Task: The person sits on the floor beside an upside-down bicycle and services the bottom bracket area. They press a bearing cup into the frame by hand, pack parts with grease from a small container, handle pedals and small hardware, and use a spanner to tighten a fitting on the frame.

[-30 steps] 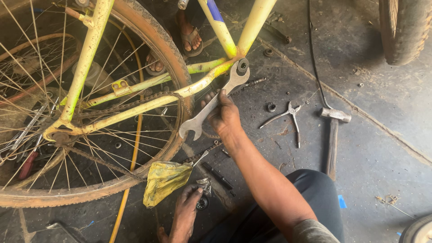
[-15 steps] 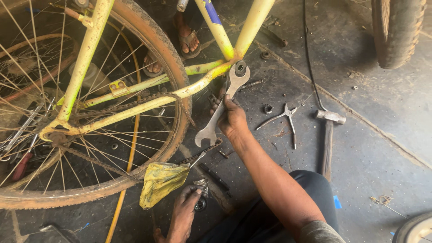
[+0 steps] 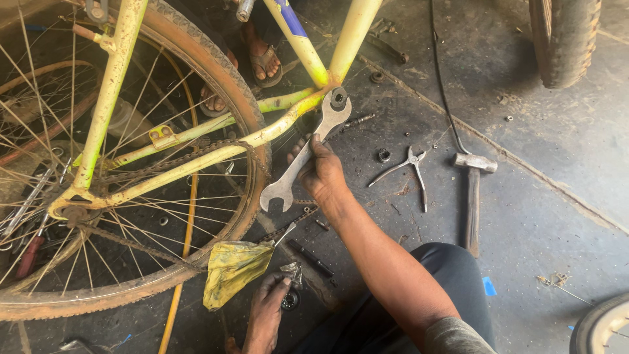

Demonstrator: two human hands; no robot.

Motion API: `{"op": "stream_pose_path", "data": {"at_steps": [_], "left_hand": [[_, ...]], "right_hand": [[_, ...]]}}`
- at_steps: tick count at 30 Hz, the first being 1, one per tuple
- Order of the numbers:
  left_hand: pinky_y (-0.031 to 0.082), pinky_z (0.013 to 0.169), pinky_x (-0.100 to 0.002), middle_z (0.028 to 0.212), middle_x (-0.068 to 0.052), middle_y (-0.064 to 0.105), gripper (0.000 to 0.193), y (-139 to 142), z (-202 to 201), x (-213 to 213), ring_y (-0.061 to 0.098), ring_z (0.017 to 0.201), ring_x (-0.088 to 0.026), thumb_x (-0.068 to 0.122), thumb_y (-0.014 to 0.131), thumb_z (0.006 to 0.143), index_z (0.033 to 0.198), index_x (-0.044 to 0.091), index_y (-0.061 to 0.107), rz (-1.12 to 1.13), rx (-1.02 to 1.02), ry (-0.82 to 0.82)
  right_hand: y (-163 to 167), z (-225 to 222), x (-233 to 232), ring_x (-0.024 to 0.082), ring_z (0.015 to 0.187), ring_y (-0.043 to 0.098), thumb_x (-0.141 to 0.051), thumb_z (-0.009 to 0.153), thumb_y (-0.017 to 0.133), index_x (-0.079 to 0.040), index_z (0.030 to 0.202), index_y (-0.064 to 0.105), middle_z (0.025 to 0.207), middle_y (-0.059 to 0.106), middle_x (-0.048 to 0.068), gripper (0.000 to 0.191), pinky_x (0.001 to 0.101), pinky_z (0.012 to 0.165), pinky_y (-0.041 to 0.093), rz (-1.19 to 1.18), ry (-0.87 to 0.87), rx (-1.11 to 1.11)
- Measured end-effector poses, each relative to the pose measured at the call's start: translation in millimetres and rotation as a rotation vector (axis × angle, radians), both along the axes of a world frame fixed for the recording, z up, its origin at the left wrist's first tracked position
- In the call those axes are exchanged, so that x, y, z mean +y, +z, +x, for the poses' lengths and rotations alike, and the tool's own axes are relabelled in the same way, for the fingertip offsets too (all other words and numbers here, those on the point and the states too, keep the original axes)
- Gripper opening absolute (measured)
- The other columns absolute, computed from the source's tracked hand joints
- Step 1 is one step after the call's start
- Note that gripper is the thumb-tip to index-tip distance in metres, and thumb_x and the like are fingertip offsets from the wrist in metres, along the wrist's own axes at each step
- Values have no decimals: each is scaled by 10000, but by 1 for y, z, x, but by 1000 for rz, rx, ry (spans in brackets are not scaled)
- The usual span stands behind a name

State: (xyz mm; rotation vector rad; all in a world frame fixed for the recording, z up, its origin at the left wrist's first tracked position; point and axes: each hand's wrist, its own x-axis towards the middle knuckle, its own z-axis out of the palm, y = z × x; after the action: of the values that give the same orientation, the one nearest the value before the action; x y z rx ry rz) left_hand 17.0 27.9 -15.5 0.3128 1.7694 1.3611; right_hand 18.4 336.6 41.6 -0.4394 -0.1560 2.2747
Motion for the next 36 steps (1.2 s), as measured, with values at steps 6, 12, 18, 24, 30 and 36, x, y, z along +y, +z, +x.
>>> {"op": "stream_pose_path", "data": {"at_steps": [6,12,18,24,30,36], "left_hand": [[463,917,-315,954,-88,737,263,2,0,0,647,965,-164,201,646,932,1081,5,738,14,-31,19],[472,931,-311,960,-91,741,265,-4,-1,0,657,972,-167,202,651,926,1081,5,736,30,-53,27],[454,905,-300,987,-58,733,263,-10,-4,-3,626,976,-138,218,664,923,1081,24,745,-6,2,36],[446,904,-283,994,-41,728,250,-19,-3,-3,625,970,-127,213,673,913,1073,28,729,89,-30,59],[439,880,-286,980,-32,702,257,-24,2,4,593,941,-119,214,698,916,1085,24,735,90,-95,77],[455,823,-287,932,-32,695,243,-27,3,6,592,896,-118,211,706,899,1036,16,754,92,-33,47]], "right_hand": [[4,-5,-2,204,850,643,-285,1048,550,-125,1099,607,955,636,48,177,481,874,562,-62,5,36],[9,-3,-3,206,854,636,-280,1052,543,-124,1116,600,962,626,52,178,481,870,561,-40,10,47],[-16,9,6,236,834,617,-174,1048,540,-56,1120,579,952,604,110,143,458,817,554,188,-1,-2],[-44,82,86,204,768,634,-210,923,767,15,1178,610,901,685,95,374,389,726,528,971,128,-846],[105,131,188,340,862,750,-163,1064,546,-123,1257,631,996,753,182,215,494,748,595,2173,352,-2118],[279,90,134,308,897,722,-116,1004,618,-102,1097,734,993,729,136,149,429,727,574,2875,-370,-1796]]}}
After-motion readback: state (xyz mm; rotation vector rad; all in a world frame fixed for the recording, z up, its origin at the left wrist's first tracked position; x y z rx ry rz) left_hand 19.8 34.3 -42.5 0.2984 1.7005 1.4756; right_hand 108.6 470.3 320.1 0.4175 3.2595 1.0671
